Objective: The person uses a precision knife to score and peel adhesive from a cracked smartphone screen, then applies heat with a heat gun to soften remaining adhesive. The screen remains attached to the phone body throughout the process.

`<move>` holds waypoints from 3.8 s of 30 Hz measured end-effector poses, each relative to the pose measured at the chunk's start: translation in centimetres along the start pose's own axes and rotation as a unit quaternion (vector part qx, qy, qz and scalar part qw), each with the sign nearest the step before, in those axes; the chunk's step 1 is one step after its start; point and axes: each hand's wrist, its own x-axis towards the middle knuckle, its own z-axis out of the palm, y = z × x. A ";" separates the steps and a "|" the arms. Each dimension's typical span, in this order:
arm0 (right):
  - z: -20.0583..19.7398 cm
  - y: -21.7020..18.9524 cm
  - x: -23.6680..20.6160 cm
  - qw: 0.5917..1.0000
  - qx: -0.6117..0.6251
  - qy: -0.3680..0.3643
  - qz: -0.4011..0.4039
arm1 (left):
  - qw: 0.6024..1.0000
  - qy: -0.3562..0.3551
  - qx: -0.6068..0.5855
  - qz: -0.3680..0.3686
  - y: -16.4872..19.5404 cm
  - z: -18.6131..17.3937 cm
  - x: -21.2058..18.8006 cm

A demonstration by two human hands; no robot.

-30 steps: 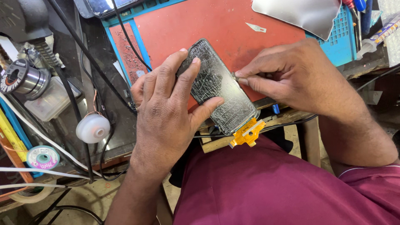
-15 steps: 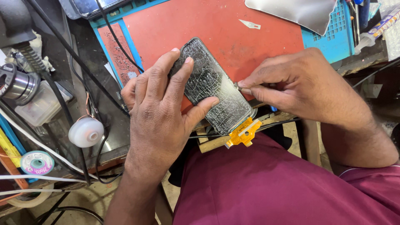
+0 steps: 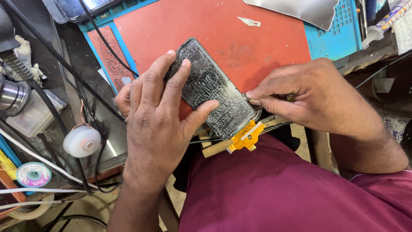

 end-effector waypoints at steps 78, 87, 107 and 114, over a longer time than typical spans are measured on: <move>1.7 -1.4 8.5 0.979 -0.021 0.202 0.001 | 0.996 0.027 -0.080 -0.040 0.5 0.1 0.3; 1.9 -1.9 8.2 0.977 -0.069 0.201 -0.018 | 0.997 0.028 -0.067 -0.034 0.4 0.3 0.2; 1.2 -1.7 8.8 0.985 0.053 0.125 0.106 | 0.996 0.030 -0.080 -0.030 0.5 -0.1 0.4; 2.0 -1.4 8.5 0.980 0.069 0.162 0.093 | 0.996 0.024 -0.079 -0.035 0.5 -0.1 0.3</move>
